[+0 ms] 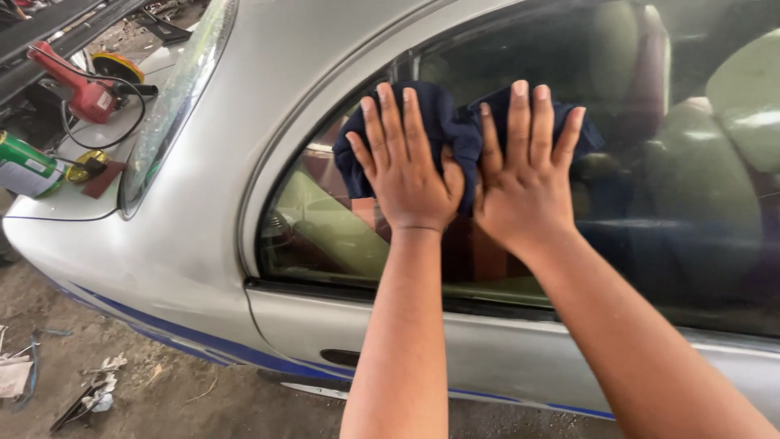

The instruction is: The person wipes the side window and door panel of a silver car using a dark blue cloth. The person moves from the lower door area up to the window and then to the rear quarter panel, wiping the surfaces in a continuous motion.

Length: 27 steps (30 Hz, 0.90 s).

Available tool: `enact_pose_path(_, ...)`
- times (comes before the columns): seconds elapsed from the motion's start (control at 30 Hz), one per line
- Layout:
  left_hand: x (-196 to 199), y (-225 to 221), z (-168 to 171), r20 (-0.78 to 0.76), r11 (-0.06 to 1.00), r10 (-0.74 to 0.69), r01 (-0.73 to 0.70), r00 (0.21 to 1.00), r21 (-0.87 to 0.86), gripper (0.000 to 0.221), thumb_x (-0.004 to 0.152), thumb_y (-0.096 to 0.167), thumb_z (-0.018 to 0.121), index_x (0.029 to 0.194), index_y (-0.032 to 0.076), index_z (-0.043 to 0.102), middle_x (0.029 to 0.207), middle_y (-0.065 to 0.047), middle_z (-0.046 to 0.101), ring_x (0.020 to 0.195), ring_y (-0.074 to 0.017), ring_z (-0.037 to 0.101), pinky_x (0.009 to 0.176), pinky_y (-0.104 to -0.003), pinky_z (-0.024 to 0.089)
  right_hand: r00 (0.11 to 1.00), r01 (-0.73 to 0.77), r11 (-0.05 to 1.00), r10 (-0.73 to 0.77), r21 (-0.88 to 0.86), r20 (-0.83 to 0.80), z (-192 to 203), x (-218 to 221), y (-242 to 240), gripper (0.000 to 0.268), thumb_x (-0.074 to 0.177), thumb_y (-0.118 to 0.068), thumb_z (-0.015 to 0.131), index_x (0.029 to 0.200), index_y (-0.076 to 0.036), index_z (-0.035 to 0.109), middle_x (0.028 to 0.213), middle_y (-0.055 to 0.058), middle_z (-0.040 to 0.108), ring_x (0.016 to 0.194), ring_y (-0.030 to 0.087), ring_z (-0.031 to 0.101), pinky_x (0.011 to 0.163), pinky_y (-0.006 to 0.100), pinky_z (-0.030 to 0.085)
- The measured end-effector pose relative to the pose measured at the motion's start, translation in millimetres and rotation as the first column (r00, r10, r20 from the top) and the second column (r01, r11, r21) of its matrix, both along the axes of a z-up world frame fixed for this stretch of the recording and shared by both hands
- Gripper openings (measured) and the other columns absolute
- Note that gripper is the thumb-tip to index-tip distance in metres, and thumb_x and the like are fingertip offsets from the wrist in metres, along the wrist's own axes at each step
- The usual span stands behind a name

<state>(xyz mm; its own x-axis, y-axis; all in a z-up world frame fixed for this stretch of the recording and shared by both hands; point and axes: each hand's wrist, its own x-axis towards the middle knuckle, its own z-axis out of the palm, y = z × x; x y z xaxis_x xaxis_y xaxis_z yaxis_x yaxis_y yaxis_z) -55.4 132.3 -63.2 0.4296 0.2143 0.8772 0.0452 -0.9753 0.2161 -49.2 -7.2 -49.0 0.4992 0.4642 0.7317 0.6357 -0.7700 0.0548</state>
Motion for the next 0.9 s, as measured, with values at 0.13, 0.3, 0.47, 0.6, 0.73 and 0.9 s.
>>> enact_pose_path(0.13, 0, 2, 0, -0.005, 0.999, 0.005, -0.005, 1.0, 0.044, 0.067, 0.103, 0.043, 0.024, 0.157, 0.007, 0.041, 0.166, -0.017, 0.036, 0.159, -0.0385, 0.032, 0.132, -0.06, 0.013, 0.998, 0.002, 1.0, -0.002, -0.001, -0.061, 1, -2, 3, 0.062, 0.11, -0.027, 0.037, 0.161, 0.008, 0.037, 0.161, 0.041, 0.014, 0.148, 0.061, 0.01, 0.113, 0.083, 0.005)
enact_pose_path(0.3, -8, 24, 12, -0.081, 0.987, -0.054, 0.065, 0.995, 0.145, 0.061, 0.105, 0.038, 0.029, 0.158, 0.01, 0.041, 0.165, -0.016, 0.035, 0.157, -0.0352, 0.034, 0.13, -0.058, 0.021, 0.971, 0.12, 0.993, -0.114, 0.017, -0.211, 13, -8, 21, 0.066, 0.109, -0.032, 0.029, 0.163, 0.004, 0.026, 0.162, 0.04, 0.002, 0.148, 0.059, -0.003, 0.115, 0.081, -0.004)
enact_pose_path(0.47, 0, 80, 70, -0.473, 0.953, 0.061, 0.089, 0.879, 0.288, 0.083, 0.109, 0.064, 0.031, 0.168, 0.011, 0.008, 0.174, -0.012, 0.002, 0.162, -0.0324, 0.004, 0.131, -0.055, 0.009, 0.907, 0.287, 0.957, -0.255, 0.048, -0.334, 37, 4, 50, 0.078, 0.106, -0.043, 0.033, 0.167, 0.003, 0.023, 0.163, 0.031, -0.013, 0.149, 0.047, -0.018, 0.117, 0.072, -0.013)
enact_pose_path(0.6, -5, 119, 74, -0.355, 0.946, 0.118, 0.003, 0.927, 0.324, 0.078, 0.115, 0.067, 0.04, 0.167, 0.013, 0.018, 0.173, -0.01, 0.013, 0.162, -0.0291, 0.015, 0.133, -0.052, 0.013, 0.93, 0.293, 0.943, -0.243, 0.158, -0.275, 26, 6, 80, 0.075, 0.114, -0.044, 0.036, 0.168, 0.007, 0.026, 0.162, 0.032, -0.012, 0.149, 0.048, -0.017, 0.118, 0.074, -0.012)
enact_pose_path(0.73, -18, 136, 53, -0.223, 0.946, 0.005, 0.068, 0.975, 0.316, 0.071, 0.109, 0.055, 0.04, 0.163, 0.01, 0.03, 0.169, -0.014, 0.025, 0.158, -0.0346, 0.024, 0.129, -0.058, 0.017, 0.969, 0.247, 0.958, -0.245, 0.149, -0.031, -1, -13, 113, 0.055, 0.109, -0.034, 0.049, 0.139, 0.012, 0.058, 0.165, 0.038, 0.008, 0.153, 0.056, 0.003, 0.12, 0.075, 0.002)
enact_pose_path(0.9, -24, 150, 43, -0.188, 0.949, -0.054, 0.109, 0.981, 0.296, 0.069, 0.107, 0.054, 0.041, 0.162, 0.012, 0.034, 0.168, -0.012, 0.03, 0.157, -0.0337, 0.029, 0.129, -0.059, 0.02, 0.979, 0.205, 0.972, -0.201, 0.117, -0.042, -12, -15, 120, 0.059, 0.106, -0.03, 0.049, 0.145, 0.012, 0.058, 0.164, 0.039, 0.009, 0.153, 0.056, 0.003, 0.12, 0.074, 0.001)
